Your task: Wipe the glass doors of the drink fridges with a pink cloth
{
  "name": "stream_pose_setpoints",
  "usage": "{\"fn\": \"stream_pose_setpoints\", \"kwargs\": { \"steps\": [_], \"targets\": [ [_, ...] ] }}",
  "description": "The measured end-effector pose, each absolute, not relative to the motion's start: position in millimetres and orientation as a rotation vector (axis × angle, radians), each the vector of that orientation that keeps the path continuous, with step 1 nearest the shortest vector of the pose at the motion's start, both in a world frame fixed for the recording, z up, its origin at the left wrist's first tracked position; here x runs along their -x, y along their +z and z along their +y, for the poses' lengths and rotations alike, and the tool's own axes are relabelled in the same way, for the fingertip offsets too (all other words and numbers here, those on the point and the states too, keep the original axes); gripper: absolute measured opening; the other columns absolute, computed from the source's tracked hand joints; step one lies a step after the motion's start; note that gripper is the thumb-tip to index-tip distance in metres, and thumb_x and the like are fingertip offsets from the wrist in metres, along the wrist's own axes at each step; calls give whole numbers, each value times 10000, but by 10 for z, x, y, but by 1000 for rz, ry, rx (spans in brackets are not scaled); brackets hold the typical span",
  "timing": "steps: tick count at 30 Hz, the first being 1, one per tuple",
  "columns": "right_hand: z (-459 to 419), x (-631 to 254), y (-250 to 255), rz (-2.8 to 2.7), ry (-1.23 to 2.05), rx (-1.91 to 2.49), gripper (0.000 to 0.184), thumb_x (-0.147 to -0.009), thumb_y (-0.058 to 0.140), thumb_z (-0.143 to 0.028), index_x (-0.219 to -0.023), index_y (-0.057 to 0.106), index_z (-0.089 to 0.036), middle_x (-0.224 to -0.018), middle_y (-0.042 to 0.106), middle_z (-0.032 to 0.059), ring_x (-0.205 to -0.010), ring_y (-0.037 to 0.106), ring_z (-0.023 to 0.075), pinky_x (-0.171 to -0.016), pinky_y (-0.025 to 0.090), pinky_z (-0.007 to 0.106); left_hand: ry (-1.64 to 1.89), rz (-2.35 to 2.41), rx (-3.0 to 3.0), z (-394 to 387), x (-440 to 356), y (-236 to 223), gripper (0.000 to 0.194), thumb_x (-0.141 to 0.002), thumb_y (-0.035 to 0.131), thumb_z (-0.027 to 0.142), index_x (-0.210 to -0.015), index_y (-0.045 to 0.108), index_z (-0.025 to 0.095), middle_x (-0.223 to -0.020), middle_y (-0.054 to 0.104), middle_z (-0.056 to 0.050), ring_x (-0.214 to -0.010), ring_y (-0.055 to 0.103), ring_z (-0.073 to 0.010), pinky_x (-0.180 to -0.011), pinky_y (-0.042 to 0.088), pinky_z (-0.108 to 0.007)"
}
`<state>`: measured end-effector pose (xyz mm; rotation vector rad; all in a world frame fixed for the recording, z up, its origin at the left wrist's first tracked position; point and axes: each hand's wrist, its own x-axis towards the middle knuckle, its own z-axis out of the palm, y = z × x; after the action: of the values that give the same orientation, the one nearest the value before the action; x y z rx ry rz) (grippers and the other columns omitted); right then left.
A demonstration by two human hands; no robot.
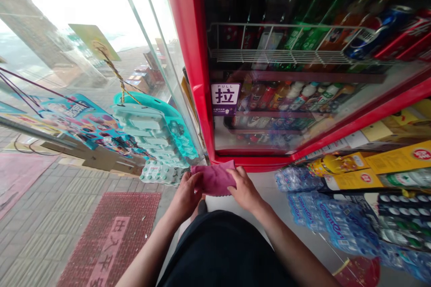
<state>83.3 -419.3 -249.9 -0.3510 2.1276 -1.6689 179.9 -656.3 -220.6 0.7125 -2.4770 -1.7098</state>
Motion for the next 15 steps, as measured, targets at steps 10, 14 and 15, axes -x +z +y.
{"fn": "stream_pose_setpoints", "kwargs": {
  "steps": [10,14,15],
  "targets": [
    [-4163,-726,-2451,1926,-1665,401,362,-913,666,-595,-822,572,-257,-677,570,-41,-636,510,160,-641,479,304,-1958,-2457,-780,-6780,-1899,-2168,253,-786,858,433,-845,784,198,-779,667,-22,-767,590,-209,-782,488,-339],
    [-4372,-754,-2337,1945,-1671,390,373,-864,724,-583,-831,564,-248,-683,562,-57,-633,499,142,-613,427,268,-2014,-2105,-1045,-6739,-1923,-2334,424,-729,925,428,-1056,773,205,-1019,773,-59,-1013,677,-251,-921,503,-335],
    [-4432,-768,-2287,1978,-1655,400,346,-855,755,-548,-848,596,-240,-713,601,-45,-666,538,153,-638,444,273,-2038,-1994,-1097,-6707,-1928,-2365,479,-737,925,443,-1125,760,214,-1147,780,-80,-1136,679,-269,-994,500,-341]
  ]
}}
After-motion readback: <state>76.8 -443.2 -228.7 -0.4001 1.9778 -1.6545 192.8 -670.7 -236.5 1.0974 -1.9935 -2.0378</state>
